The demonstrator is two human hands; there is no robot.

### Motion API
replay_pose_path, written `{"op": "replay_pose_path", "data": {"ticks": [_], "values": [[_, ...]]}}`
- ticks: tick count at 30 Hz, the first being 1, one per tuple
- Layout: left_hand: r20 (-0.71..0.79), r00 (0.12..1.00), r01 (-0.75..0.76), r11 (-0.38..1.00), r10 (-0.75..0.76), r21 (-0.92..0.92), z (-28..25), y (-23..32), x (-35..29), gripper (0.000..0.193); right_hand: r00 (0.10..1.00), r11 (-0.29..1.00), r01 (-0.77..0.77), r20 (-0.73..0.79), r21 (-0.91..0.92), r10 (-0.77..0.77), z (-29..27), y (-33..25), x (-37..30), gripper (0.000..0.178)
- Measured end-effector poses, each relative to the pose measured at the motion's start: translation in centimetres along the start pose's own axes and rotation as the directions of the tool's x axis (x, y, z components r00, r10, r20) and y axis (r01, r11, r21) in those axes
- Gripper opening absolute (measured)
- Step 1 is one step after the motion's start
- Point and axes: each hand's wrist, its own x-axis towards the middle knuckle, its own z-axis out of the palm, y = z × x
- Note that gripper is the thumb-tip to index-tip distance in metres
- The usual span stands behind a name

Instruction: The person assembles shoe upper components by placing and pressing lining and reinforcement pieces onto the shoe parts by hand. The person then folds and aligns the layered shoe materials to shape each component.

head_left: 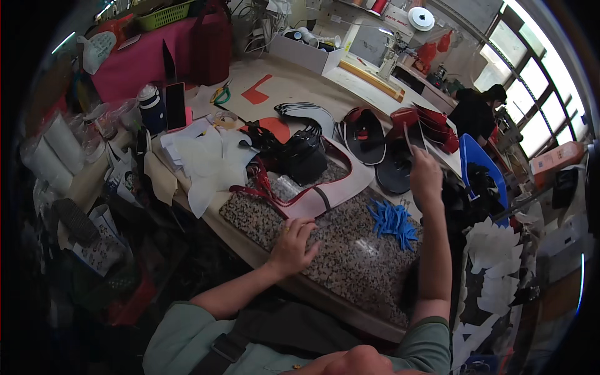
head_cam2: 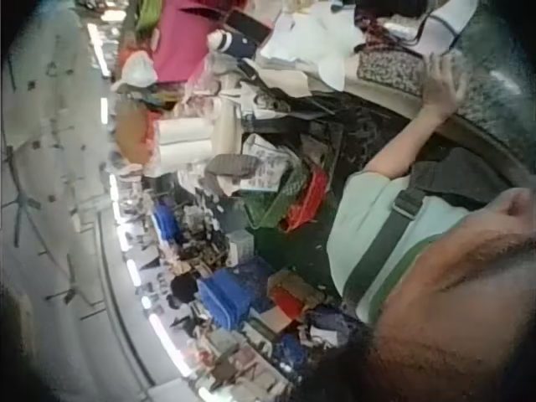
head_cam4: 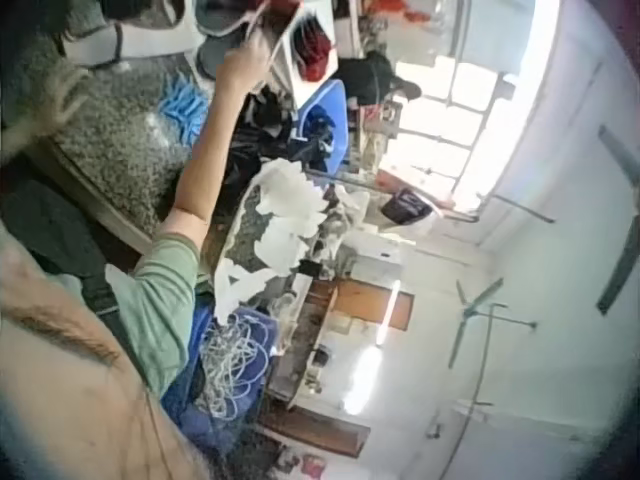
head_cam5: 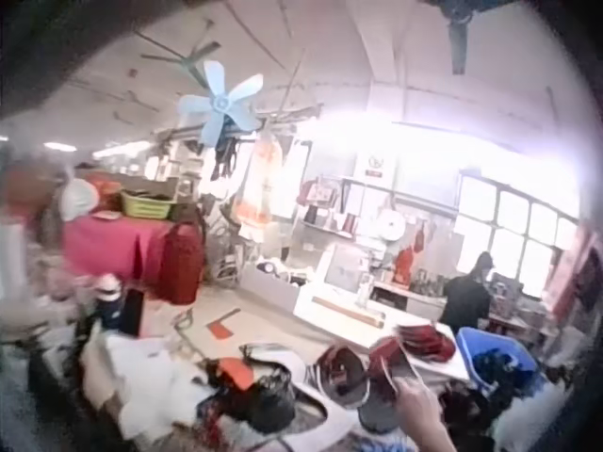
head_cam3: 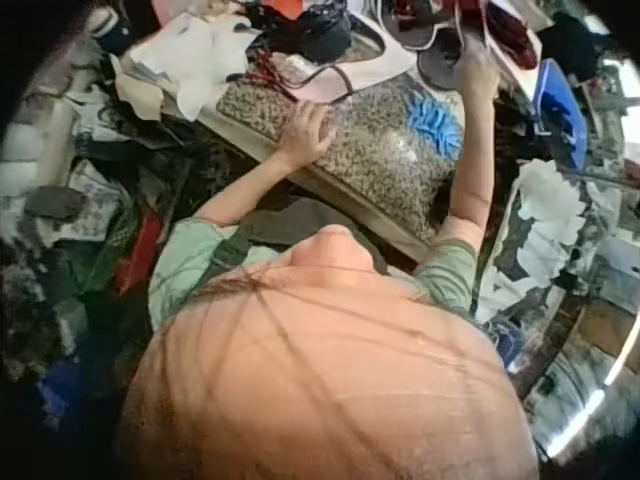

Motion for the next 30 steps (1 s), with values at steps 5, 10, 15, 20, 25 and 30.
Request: {"op": "replay_pose_path", "data": {"ticks": [5, 10, 15, 20, 25, 30], "values": [[0.014, 0.999, -0.051, 0.995, 0.050, 0.085, -0.5, 0.6, 0.2, 0.047, 0.958, 0.996, 0.065, 0.282, -0.059, -0.046, 19.6, 1.2, 1.7, 0.040], [0.063, 0.998, -0.013, 0.992, 0.005, 0.124, -0.8, 1.1, 0.6, 0.049, 0.990, 0.999, 0.013, 0.139, 0.039, -0.018, 27.4, 1.5, 4.4, 0.047], [0.171, 0.985, -0.033, 0.998, 0.024, 0.053, -0.4, 1.7, 1.4, 0.046, 0.814, 0.937, -0.326, 0.541, 0.123, 0.212, 24.9, 2.7, 6.1, 0.112], [0.096, 0.995, 0.019, 0.984, -0.036, 0.179, -0.3, 0.5, 0.8, 0.039, 0.967, 0.962, -0.151, 0.236, 0.229, 0.095, 19.9, -1.6, 2.3, 0.095], [0.129, 0.991, -0.041, 0.990, 0.024, 0.133, 0.4, 0.9, 1.0, 0.031, 0.967, 0.969, -0.181, 0.211, 0.168, 0.144, 1.6, 3.7, -8.2, 0.066], [0.110, 0.989, -0.116, 0.980, 0.099, 0.159, 0.9, 1.7, 0.6, 0.023, 0.586, 0.565, -0.809, -0.137, -0.163, 0.799, -19.6, 13.3, -22.7, 0.029]]}}
